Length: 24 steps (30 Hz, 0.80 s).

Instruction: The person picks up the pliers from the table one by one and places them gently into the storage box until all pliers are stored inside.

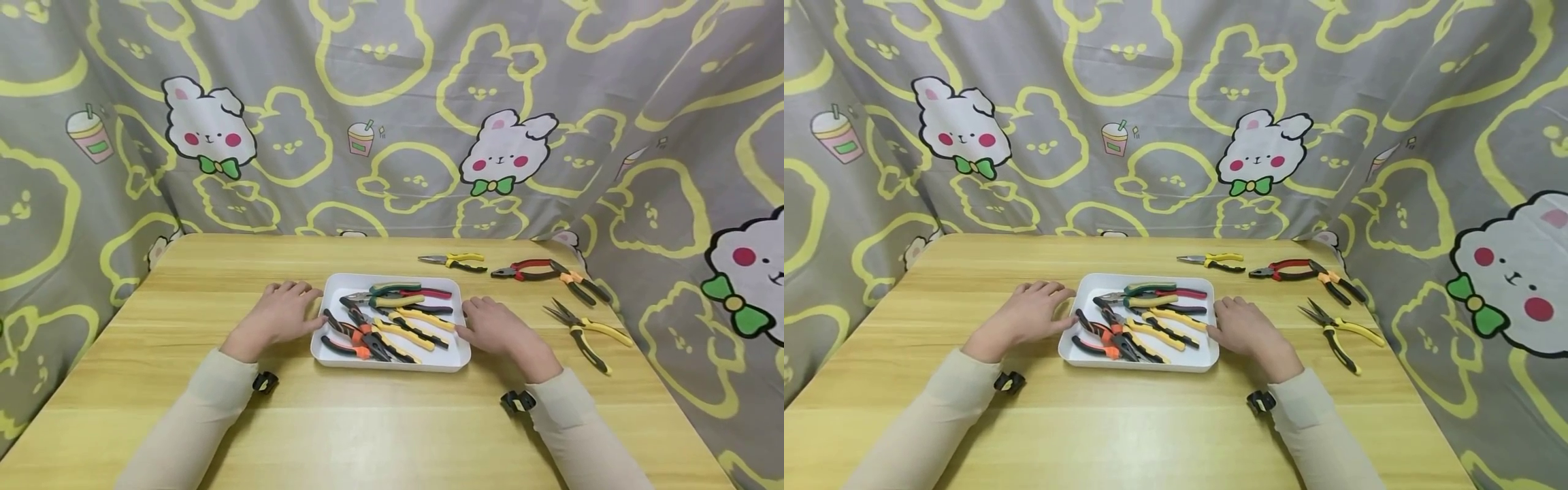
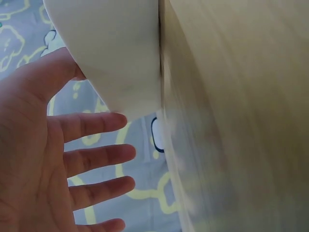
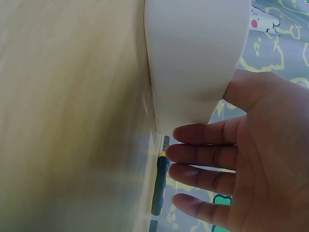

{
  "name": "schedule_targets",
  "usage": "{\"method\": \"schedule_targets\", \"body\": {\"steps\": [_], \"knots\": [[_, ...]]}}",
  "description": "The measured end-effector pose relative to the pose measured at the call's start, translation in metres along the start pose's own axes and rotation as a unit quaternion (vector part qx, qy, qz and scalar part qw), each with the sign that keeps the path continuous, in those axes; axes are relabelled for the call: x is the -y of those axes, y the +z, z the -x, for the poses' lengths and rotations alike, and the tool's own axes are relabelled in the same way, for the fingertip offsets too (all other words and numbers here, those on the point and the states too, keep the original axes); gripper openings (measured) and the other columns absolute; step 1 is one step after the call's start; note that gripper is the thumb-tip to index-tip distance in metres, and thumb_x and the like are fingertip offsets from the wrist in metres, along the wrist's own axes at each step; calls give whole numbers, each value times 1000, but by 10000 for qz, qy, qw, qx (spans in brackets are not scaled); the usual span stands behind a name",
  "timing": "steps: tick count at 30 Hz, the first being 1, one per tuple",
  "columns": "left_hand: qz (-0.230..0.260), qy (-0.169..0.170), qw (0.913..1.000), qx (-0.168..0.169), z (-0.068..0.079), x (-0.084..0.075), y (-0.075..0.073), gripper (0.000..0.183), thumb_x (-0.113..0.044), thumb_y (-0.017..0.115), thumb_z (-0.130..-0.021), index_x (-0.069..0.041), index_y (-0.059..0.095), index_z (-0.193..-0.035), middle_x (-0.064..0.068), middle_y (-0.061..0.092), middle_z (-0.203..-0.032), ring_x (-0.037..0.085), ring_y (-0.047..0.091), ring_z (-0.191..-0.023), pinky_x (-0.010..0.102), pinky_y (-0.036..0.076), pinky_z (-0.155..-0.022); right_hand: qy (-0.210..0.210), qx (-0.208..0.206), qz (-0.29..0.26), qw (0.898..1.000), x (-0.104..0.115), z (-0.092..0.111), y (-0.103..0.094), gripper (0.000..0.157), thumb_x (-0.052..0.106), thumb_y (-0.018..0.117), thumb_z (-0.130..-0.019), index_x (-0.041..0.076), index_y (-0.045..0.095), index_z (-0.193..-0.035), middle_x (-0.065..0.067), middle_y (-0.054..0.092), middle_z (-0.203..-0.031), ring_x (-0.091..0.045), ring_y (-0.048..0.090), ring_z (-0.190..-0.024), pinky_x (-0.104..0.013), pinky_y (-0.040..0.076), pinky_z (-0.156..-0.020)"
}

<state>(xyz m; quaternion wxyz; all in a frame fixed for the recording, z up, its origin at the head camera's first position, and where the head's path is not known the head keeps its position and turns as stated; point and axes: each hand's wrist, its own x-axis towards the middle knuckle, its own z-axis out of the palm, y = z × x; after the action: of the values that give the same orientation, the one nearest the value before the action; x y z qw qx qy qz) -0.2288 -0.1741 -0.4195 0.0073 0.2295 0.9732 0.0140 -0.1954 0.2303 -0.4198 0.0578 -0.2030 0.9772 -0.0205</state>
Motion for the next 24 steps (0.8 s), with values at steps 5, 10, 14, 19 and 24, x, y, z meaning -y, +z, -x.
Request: {"method": "schedule_targets", "body": {"steps": [5, 10, 14, 19, 24], "knots": [[49, 9, 10000, -72, 2, -4, 0, 59, -49, 56, -89, -12, 56, -136, 15, 53, -134, 41, 46, -124, 64, 33, -98, -58, -28, -101, 9999, -2, 1, 1, 41, 36, 57, -97, 0, 57, -116, -11, 58, -104, -29, 53, -95, -48, 46, -85], [90, 26, 9998, -181, 3, -10, 0, 59, -41, 58, -87, -5, 56, -134, 16, 53, -134, 42, 47, -124, 64, 34, -96, -86, -16, -299, 9995, -4, 1, 0, 39, 35, 56, -98, 1, 56, -117, -10, 58, -104, -29, 54, -96, -48, 45, -87], [169, -1, 9998, -143, 5, -16, 1, 59, -37, 58, -87, -1, 53, -134, 17, 53, -133, 43, 47, -123, 65, 35, -95, -77, 1, -449, 9990, -6, 1, 1, 35, 33, 54, -99, 1, 56, -114, -7, 56, -98, -27, 53, -91, -46, 45, -83], [180, 1, 9998, -96, 7, -20, 2, 59, -36, 58, -86, 1, 52, -131, 18, 53, -132, 43, 47, -122, 65, 36, -95, -95, -50, -448, 9989, -8, 0, 3, 33, 32, 53, -99, 2, 56, -113, -6, 55, -95, -25, 52, -87, -44, 45, -79], [208, -22, 9998, -7, 8, -18, 2, 63, -43, 57, -87, 0, 52, -132, 18, 52, -134, 42, 47, -123, 64, 36, -96, -87, -76, -407, 9991, -9, 0, 4, 37, 34, 54, -99, 1, 56, -115, -6, 56, -96, -25, 53, -88, -45, 46, -81]]}}
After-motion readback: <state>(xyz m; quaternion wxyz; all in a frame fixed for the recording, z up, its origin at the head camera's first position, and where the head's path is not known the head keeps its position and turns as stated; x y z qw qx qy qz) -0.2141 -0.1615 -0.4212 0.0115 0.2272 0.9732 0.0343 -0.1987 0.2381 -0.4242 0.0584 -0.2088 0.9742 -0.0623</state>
